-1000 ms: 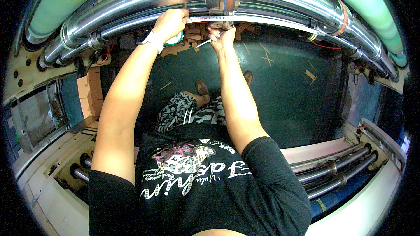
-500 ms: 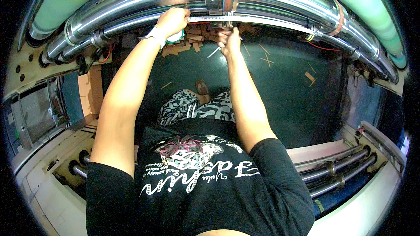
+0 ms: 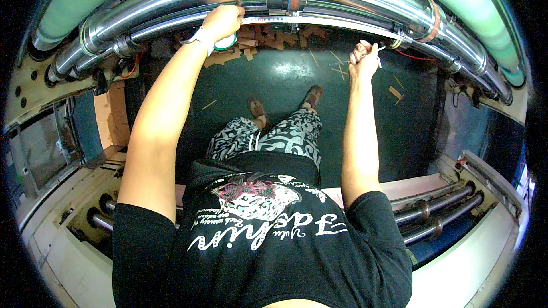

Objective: The person uses a measuring tape to measure the distance between metal rings on industrial rollers, marking positions with a pencil and using a small hand tool to secure them in place.

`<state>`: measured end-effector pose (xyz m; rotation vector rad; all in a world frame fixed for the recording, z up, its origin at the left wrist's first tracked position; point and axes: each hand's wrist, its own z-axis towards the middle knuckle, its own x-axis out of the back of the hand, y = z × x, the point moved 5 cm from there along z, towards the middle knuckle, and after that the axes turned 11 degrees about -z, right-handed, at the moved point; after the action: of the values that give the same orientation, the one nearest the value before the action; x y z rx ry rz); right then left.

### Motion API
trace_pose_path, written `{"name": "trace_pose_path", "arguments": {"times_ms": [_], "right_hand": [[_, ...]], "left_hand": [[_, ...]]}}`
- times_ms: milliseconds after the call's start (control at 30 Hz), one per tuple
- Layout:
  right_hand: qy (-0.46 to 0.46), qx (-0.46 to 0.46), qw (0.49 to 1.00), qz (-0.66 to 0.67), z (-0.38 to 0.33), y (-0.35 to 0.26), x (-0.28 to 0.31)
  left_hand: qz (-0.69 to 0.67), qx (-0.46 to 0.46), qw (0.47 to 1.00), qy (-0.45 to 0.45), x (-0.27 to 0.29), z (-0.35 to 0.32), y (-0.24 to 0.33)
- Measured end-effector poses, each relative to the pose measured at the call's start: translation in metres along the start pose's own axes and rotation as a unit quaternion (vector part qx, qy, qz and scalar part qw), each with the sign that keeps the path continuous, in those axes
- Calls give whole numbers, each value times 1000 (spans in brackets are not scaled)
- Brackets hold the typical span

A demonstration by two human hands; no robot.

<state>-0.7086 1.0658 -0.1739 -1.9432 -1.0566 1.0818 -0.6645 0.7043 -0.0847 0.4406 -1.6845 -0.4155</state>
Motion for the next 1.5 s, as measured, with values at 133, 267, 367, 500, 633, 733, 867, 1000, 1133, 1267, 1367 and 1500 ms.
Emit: {"name": "trace_pose_path", "arguments": {"times_ms": [133, 267, 367, 500, 633, 733, 867, 1000, 1133, 1267, 1367, 1500], "right_hand": [[-1, -3, 1000, -5, -7, 2, -6], [-46, 1, 995, -87, -21, 3, -24], [-65, 7, 989, -135, -29, 6, -29], [12, 48, 996, -75, -17, 1, -8], [148, 165, 969, -112, 16, -50, 37], [211, 214, 944, -138, 39, -87, 64], [136, 245, 932, -229, 79, -107, 71], [110, 272, 930, -220, 91, -106, 68], [114, 275, 931, -211, 85, -106, 62], [89, 280, 937, -190, 88, -106, 65], [82, 280, 937, -192, 86, -105, 60], [94, 267, 939, -197, 82, -105, 57]], "left_hand": [[3, 0, 1000, -2, 1, 0, 2], [16, -1, 1000, 8, -1, 1, -2], [11, -7, 1000, -2, -2, 6, 5], [3, -31, 999, 5, -5, 1, -9], [-23, -43, 999, 5, 1, -8, -13], [-36, -69, 997, 2, -1, -5, -16], [-25, -83, 996, 14, 0, -5, -12], [-52, -106, 991, 67, 3, -12, -7], [-69, -71, 995, 2, -12, -11, 14], [-69, -84, 992, 64, -32, -3, 45], [-41, -65, 991, 107, -44, 5, 64], [21, -23, 992, 124, -48, 12, 75]]}}
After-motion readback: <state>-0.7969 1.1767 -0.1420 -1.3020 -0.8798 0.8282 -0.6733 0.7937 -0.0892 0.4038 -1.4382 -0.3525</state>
